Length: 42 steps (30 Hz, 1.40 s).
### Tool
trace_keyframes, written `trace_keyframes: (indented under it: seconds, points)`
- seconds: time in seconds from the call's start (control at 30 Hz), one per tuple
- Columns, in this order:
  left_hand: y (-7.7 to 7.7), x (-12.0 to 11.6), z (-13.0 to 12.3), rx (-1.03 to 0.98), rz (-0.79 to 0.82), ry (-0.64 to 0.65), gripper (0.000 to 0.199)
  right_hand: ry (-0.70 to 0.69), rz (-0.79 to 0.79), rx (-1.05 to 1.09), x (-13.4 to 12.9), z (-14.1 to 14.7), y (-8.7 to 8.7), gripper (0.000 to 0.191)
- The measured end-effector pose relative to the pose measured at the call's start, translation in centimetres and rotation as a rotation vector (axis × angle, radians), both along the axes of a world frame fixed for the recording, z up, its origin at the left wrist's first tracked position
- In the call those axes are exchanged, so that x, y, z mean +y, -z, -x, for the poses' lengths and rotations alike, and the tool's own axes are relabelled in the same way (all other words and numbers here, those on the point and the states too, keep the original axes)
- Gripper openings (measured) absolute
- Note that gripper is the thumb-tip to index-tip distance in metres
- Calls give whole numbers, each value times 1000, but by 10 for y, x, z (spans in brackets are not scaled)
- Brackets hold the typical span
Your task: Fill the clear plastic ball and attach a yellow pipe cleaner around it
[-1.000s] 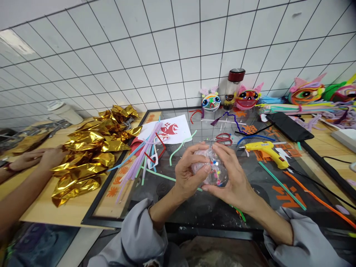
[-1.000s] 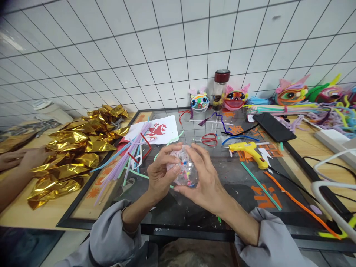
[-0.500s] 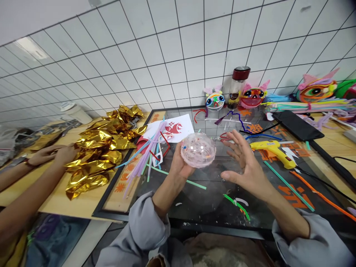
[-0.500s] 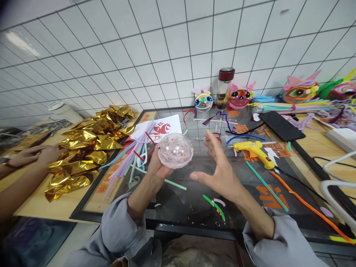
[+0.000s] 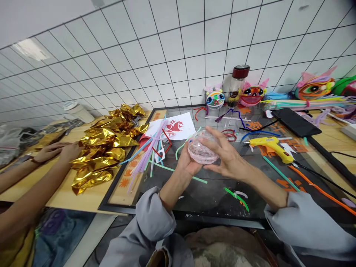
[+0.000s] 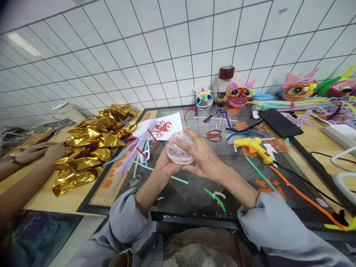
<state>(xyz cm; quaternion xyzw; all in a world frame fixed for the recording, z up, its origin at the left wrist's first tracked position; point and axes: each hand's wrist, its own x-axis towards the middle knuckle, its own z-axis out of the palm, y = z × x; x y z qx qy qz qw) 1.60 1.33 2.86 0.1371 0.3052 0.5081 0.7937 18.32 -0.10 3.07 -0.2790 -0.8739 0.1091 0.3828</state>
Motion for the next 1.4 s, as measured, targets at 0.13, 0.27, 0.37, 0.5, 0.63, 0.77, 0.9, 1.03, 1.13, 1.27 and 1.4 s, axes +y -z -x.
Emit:
trace_keyframes:
  seconds: [0.13,0.27,0.37,0.5,0.63,0.77,0.9,1.03,1.13,1.27,1.4]
  points:
    - [5,3,-2,12,-24,-19,28,14,-9,5,9,1,0,72]
    - [2,2,-7,-96,105,-78,30,40,-45,57,8,1,3,73]
    - [-1,-1,-10,-109,110,-116,23,84,-43,116,6,-1,5,76]
    - [-3,-9,-10,-68,-23,-114,20,132,39,244,5,-8,8,77]
    - [-2,-16,-11,53,-193,-96,21,149,251,411,5,-15,13,79]
    - [4,-21,-8,303,-444,-162,51,123,383,566,5,-17,16,84]
    - [9,-26,-3,778,-965,-147,98,101,456,635,3,-13,13,84]
    - [15,-25,-2,1184,-1223,-122,108,112,538,673,-2,-7,11,84]
    - [20,-21,-4,1251,-1216,-187,103,120,563,653,-6,-5,13,88]
    - [23,-17,-2,1197,-1237,-267,98,64,599,639,-9,-10,15,66]
    - [23,-16,0,1156,-1349,-241,100,163,644,673,-12,-14,10,55]
